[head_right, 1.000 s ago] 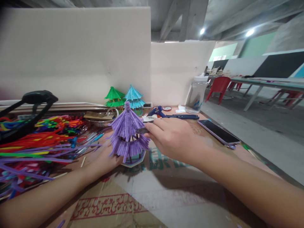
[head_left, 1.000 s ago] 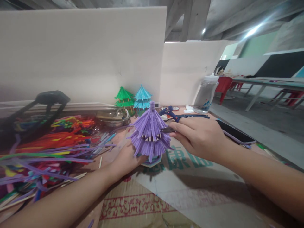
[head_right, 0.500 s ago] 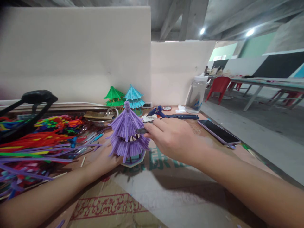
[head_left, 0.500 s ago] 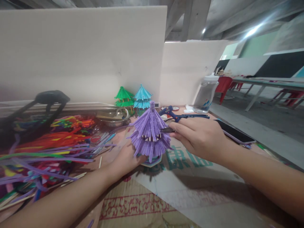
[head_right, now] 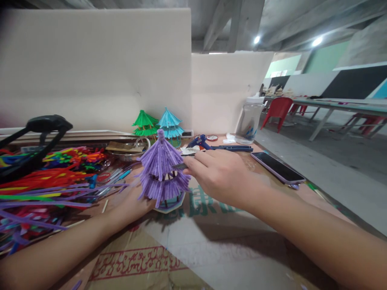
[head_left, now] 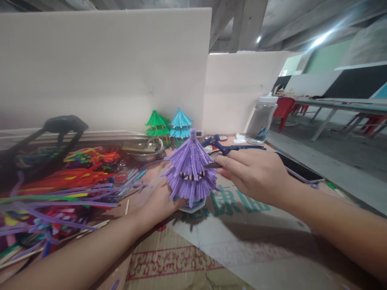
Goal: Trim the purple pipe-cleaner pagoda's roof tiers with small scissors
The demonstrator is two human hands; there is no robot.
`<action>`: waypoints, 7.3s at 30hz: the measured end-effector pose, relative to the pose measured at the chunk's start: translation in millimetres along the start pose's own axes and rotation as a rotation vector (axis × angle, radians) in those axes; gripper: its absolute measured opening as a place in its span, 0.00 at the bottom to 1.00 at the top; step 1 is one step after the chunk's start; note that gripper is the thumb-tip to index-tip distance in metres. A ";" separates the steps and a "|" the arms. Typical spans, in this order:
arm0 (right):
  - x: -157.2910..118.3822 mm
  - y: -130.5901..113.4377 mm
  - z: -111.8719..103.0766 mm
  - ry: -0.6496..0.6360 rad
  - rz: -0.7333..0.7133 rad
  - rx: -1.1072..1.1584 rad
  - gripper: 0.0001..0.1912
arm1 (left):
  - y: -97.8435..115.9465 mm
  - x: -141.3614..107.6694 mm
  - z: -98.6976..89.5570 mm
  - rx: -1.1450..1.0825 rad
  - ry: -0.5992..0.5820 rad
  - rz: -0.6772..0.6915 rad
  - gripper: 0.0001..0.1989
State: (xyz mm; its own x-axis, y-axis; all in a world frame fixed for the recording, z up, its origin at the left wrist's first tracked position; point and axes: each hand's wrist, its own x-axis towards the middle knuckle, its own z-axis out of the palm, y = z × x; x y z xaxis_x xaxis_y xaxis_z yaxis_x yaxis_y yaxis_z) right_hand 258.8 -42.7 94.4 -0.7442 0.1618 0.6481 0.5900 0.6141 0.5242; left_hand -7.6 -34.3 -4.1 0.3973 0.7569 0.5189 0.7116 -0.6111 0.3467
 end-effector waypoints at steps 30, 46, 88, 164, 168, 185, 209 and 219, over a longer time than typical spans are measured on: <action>3.1 -1.0 1.4 0.033 0.004 0.024 0.13 | -6.2 -1.6 4.7 -0.036 0.002 0.003 0.20; 1.0 1.1 2.2 0.054 -0.045 0.004 0.12 | -6.9 -0.7 6.1 -0.043 0.022 0.042 0.22; 2.5 1.7 0.5 0.045 -0.027 0.053 0.11 | -8.1 -2.6 7.7 -0.021 0.020 0.031 0.19; 3.6 1.6 -4.8 0.110 -0.016 0.003 0.10 | 2.9 -2.1 -1.0 -0.088 0.036 0.045 0.28; 4.1 3.9 -6.9 0.109 0.010 -0.010 0.11 | 7.7 -1.1 -3.9 -0.111 0.042 0.056 0.27; 1.7 2.7 -10.4 0.120 0.003 -0.002 0.11 | 8.1 -1.5 -5.6 -0.045 0.124 0.252 0.19; 3.4 2.6 -10.1 0.100 -0.004 0.005 0.10 | 6.7 0.0 -5.0 -0.038 0.062 0.144 0.22; 2.9 0.7 -11.3 0.100 -0.005 -0.039 0.10 | 9.2 -1.6 -5.4 -0.098 0.071 0.083 0.20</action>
State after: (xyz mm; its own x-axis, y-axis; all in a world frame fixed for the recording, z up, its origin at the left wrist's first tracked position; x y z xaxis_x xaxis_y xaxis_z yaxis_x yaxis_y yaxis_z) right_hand 260.6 -50.5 102.9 -0.7131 0.0798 0.6965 0.5997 0.5841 0.5470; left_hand -4.8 -42.4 2.5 0.4077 0.6866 0.6020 0.6169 -0.6932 0.3727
